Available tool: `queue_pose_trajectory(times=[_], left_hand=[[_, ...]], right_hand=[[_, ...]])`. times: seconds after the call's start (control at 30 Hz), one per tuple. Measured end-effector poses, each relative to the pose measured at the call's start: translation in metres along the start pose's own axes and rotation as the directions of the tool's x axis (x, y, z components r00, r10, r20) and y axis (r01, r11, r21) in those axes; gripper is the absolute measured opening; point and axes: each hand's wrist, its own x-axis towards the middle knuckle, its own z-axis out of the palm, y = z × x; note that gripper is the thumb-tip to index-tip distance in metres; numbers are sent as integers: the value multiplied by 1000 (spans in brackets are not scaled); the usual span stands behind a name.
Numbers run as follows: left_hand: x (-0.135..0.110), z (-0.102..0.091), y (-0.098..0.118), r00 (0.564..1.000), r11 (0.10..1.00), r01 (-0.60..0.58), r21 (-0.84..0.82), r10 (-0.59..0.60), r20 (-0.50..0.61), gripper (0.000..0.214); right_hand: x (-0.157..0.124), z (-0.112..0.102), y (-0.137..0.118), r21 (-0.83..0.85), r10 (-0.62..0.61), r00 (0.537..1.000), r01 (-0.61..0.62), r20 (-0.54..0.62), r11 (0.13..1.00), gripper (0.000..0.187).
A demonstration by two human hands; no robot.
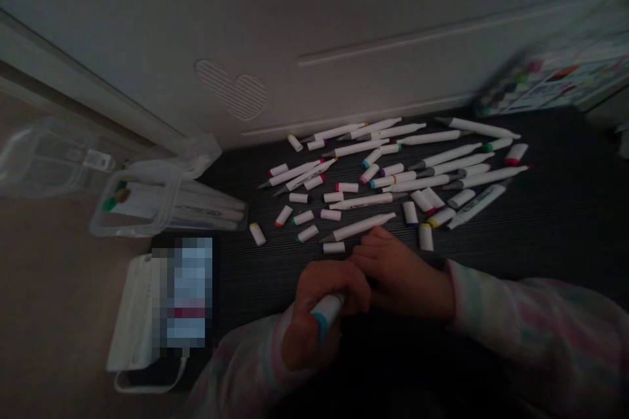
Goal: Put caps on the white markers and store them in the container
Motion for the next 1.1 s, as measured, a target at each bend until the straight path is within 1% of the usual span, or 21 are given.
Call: queue_pose_trajectory(times=[0.07, 0.4, 0.5, 0.67, 0.77, 0.87, 0.93, 1.1], left_hand=[[0, -1, 0, 1000, 1000, 8, -10, -8, 6, 53], [0, -1, -2, 999, 999, -39, -26, 39, 5, 50], [0, -1, -2, 1000, 1000, -4, -21, 4, 18, 51], [2, 2, 1, 995, 995, 71, -67, -75, -61, 52], [4, 2, 3, 987, 985, 131, -116, -140, -76, 54], [5, 2, 4, 980, 977, 179, -115, -188, -71, 55], [6, 2, 4, 978, 977, 189, -95, -196, -70, 57], [5, 2, 1, 987, 988, 146, -55, -150, -66, 61]], right_hand=[[0, 0, 0, 0, 4, 1000, -4, 6, 1000, 11], [-1, -3, -3, 7, 18, 1000, -18, 20, 1000, 11], [0, -4, -2, 6, 15, 1000, -16, 27, 1000, 11], [1, -3, -1, -14, 18, 1000, -18, 23, 1000, 12], [0, -1, -1, -13, 17, 1000, -16, 17, 1000, 12], [-1, 0, -1, -6, 13, 1000, -13, 6, 1000, 10], [-1, 0, -1, -6, 14, 1000, -14, 3, 1000, 9], [0, -1, -1, -1, 13, 1000, -13, 3, 1000, 10]])
